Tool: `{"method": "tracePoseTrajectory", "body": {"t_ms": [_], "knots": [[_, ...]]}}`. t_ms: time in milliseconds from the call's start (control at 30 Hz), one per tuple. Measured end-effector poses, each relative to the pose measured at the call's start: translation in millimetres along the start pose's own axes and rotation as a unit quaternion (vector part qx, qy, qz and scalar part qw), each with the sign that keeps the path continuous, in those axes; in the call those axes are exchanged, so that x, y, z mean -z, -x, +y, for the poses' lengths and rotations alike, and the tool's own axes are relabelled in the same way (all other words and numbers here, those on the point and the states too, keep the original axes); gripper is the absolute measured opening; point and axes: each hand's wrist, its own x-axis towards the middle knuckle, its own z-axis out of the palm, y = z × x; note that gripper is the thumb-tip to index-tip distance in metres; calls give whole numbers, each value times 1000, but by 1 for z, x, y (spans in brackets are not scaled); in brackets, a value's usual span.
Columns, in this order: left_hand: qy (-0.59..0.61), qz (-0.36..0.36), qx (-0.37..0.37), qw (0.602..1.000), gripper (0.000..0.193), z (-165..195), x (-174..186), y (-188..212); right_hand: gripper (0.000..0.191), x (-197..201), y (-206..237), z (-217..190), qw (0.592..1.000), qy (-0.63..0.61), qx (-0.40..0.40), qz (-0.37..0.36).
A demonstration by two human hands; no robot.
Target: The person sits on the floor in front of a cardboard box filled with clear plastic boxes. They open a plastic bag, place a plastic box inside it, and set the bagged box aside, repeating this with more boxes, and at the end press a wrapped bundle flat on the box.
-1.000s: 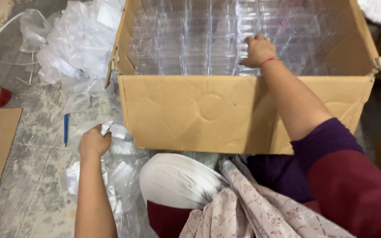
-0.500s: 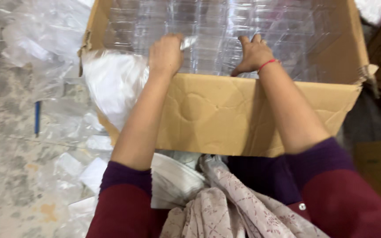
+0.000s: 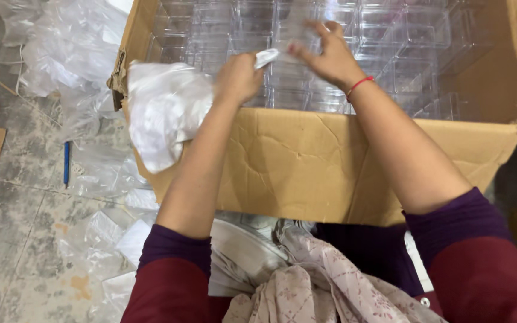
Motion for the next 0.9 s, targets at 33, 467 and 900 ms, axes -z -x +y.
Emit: {"method": "tracePoseTrajectory", "body": {"t_ms": [33, 467, 900], "knots": [[24, -34, 20, 999, 34, 3, -5, -4, 82, -2, -5, -2, 989, -108, -102, -2], [67, -38, 79, 994, 70, 26, -52, -26, 85, 2, -20, 4, 812, -450, -366, -65], [23, 4, 120, 992, 61, 65, -21, 7, 77, 6, -8, -5, 860, -352, -346, -130]]}}
